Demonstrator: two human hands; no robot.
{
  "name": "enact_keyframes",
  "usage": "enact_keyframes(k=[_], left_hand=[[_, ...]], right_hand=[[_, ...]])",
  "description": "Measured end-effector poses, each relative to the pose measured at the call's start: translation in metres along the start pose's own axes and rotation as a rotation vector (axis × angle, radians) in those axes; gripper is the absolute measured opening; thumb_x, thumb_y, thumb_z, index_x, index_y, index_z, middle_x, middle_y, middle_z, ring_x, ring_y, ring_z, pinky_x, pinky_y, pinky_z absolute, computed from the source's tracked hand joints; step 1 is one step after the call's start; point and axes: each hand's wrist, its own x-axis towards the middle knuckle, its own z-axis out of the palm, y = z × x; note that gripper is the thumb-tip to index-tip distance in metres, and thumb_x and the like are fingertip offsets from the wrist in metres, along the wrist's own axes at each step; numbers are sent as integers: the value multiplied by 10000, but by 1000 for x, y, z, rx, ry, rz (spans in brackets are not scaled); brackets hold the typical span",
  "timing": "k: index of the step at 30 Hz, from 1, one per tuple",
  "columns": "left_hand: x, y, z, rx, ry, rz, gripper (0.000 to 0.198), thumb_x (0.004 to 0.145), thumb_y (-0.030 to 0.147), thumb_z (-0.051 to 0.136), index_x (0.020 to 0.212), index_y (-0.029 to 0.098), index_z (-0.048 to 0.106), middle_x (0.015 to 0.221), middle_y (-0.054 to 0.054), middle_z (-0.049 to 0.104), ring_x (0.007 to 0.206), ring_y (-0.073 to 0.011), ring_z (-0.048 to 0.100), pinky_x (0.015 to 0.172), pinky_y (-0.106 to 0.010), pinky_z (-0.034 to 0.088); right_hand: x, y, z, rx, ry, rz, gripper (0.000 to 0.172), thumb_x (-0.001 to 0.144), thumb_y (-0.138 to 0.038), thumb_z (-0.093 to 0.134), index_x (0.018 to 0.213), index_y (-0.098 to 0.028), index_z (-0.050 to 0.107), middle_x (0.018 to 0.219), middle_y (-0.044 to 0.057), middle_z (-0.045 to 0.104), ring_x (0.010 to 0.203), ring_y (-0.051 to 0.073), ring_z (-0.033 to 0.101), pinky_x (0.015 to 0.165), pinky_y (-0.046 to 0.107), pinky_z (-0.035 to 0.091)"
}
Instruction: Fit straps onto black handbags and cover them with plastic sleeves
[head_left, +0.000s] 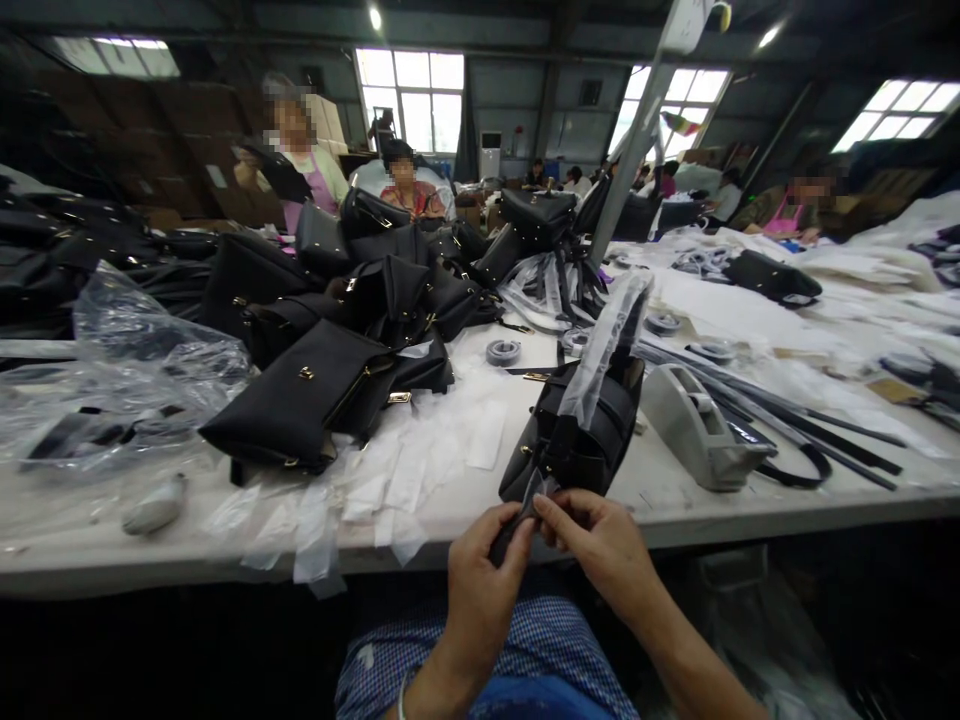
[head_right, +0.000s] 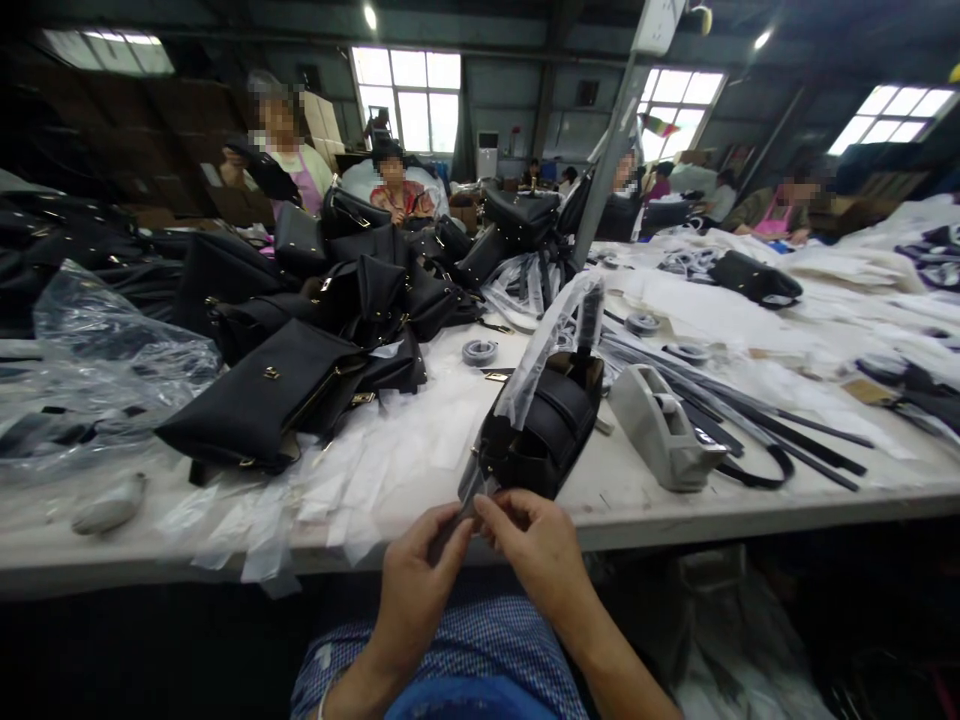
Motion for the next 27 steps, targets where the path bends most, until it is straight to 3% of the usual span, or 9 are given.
enact_keyframes(k=[2, 4, 6, 9, 16, 27], left_hand=[[0, 1, -1, -109, -62, -81, 186, 899, 338, 641, 942, 174, 719, 873, -37, 735, 841, -176, 667, 777, -249, 495], [-2, 1, -2, -259, -127, -209, 253, 916, 405, 621, 891, 162, 688, 773, -15, 682, 680, -117, 596, 634, -202, 452], [-3, 0, -3, -384, -184, -341, 345, 910, 482, 613, 823, 149, 643, 650, 24, 583, 494, -58, 418, 464, -172, 309], [-4, 0, -3, -478, -264, -461, 432, 884, 557, 613, 765, 142, 597, 549, 66, 445, 416, -34, 217, 396, -195, 125], [0, 8, -1, -496, -280, -519, 441, 828, 572, 660, 819, 132, 631, 519, 60, 478, 386, -29, 228, 383, -198, 88], [0, 11, -3, -647, -397, -609, 424, 814, 554, 686, 821, 134, 630, 508, 69, 483, 336, -16, 191, 359, -213, 66]], right_hand=[[-2, 3, -4, 12, -56, -26, 346, 872, -466, 654, 712, -165, 714, 656, 18, 682, 614, 142, 595, 617, 239, 463], [-5, 8, -9, 31, -110, -44, 304, 886, -429, 640, 760, -168, 733, 709, 22, 705, 666, 151, 614, 665, 243, 473], [-8, 12, -11, 55, -137, -31, 280, 891, -417, 631, 827, -170, 747, 759, 27, 723, 708, 163, 632, 694, 249, 480], [-13, 19, -10, 11, -89, -29, 270, 890, -408, 625, 889, -173, 757, 776, 32, 729, 749, 185, 653, 727, 264, 483], [-15, 22, 10, -85, 137, -86, 316, 892, -406, 573, 951, -164, 768, 916, 84, 760, 866, 249, 679, 780, 301, 488], [-5, 20, 17, 191, 75, -6, 316, 804, -431, 710, 968, -170, 777, 968, 101, 775, 925, 279, 698, 870, 371, 523]])
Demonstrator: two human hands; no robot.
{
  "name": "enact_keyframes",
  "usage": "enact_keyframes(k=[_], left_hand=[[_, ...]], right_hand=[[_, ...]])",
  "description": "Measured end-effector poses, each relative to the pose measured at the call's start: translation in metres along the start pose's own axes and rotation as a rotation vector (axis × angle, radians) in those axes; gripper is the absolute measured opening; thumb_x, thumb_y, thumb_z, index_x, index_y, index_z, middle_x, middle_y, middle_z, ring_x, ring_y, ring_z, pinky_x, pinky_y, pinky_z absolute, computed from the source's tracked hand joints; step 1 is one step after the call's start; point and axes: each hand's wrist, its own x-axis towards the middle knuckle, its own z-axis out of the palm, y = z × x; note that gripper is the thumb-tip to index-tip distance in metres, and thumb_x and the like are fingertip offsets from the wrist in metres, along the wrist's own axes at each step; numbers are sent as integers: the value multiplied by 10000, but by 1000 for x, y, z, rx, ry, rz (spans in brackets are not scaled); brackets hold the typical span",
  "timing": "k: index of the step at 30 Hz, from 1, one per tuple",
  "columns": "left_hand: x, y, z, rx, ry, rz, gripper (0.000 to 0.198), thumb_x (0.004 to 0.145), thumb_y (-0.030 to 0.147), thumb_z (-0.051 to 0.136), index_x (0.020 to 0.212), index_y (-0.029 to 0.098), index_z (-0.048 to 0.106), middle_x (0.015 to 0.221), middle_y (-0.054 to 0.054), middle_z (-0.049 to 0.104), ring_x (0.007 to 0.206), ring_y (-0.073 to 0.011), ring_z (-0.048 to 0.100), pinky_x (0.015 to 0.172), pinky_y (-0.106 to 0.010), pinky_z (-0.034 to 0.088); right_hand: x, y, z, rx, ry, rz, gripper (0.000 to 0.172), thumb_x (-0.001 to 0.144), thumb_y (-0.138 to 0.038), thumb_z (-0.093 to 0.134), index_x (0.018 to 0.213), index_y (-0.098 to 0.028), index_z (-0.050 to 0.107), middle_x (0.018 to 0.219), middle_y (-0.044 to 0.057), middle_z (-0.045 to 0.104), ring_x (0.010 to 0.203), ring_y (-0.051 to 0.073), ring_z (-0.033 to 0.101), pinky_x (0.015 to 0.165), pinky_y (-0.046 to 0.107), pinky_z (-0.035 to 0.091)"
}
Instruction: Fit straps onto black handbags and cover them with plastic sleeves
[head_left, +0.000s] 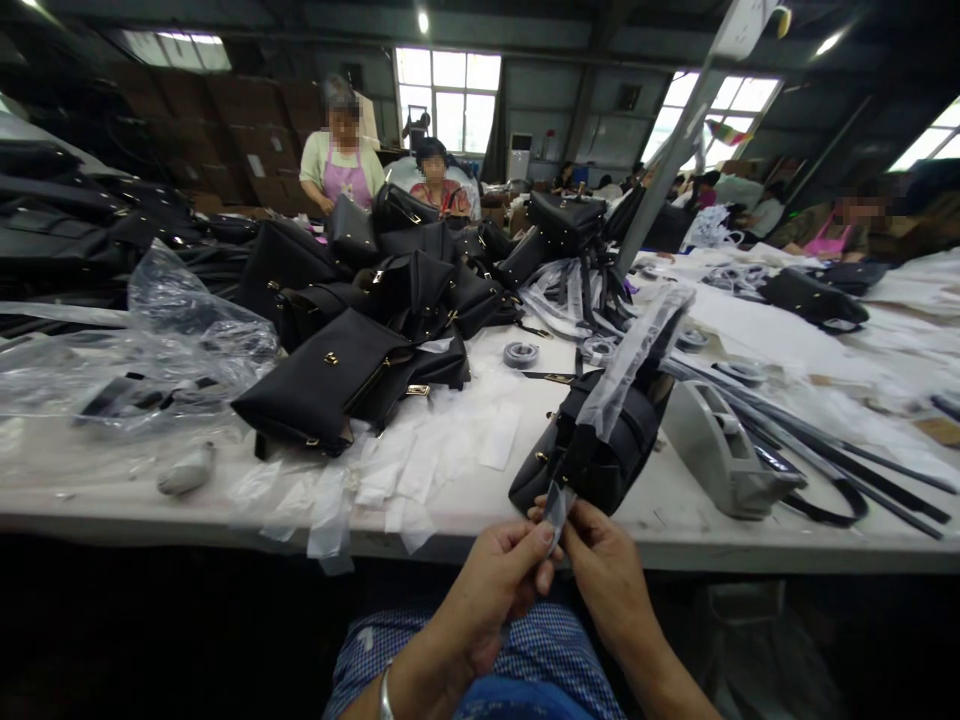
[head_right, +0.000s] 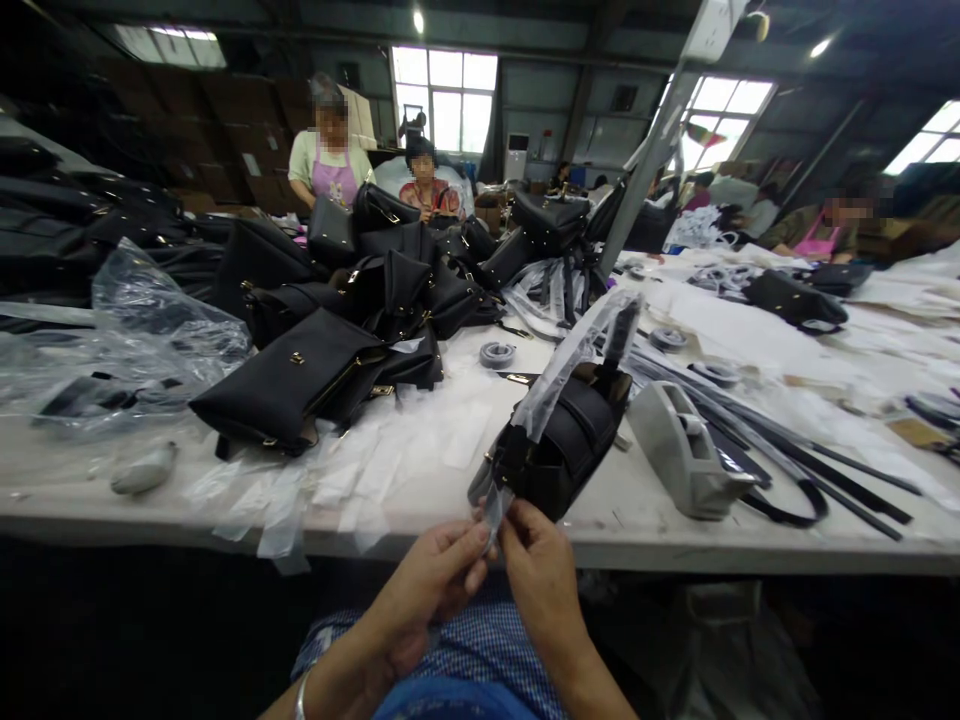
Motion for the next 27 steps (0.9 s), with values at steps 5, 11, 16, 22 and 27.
enact_keyframes(k=[5, 11, 16, 22, 27], left_hand=[[0, -2, 2, -74, -63, -60, 405, 812, 528, 707, 811, 132, 618, 522, 70, 487, 329, -6, 163, 356, -213, 47], [2, -3, -1, -259, -68, -83, 379, 781, 468, 761, 827, 127, 603, 533, 94, 445, 369, 5, 117, 370, -177, 37], [2, -6, 0, -341, -48, -79, 408, 724, 469, 804, 803, 134, 584, 516, 108, 402, 387, 0, 93, 371, -170, 35], [6, -6, -7, 238, 94, 133, 427, 886, 576, 579, 821, 156, 629, 544, 36, 524, 393, -58, 318, 397, -196, 224], [24, 10, -14, 751, 414, 588, 707, 791, 402, 757, 1420, 227, 487, 1462, -123, 516, 1318, -286, 485, 1062, -383, 401]], right_hand=[[3, -4, 0, 94, -13, 106, 264, 705, -383, 806, 873, -180, 792, 898, 95, 784, 894, 272, 711, 823, 346, 540], [0, -21, -6, 337, -295, 254, 248, 780, -284, 740, 1010, -194, 762, 1245, 102, 710, 1117, 240, 651, 960, 323, 489], [3, -33, -3, 352, -379, 312, 157, 800, -239, 686, 924, -158, 735, 1199, 129, 725, 1055, 242, 681, 890, 323, 530], [0, -29, -24, -153, -304, -29, 252, 876, -333, 616, 1048, -187, 729, 1107, 100, 753, 995, 245, 705, 941, 355, 526], [-10, -6, -64, -363, 46, -62, 368, 887, -497, 565, 1056, -220, 740, 869, 75, 780, 776, 228, 740, 758, 288, 581]])
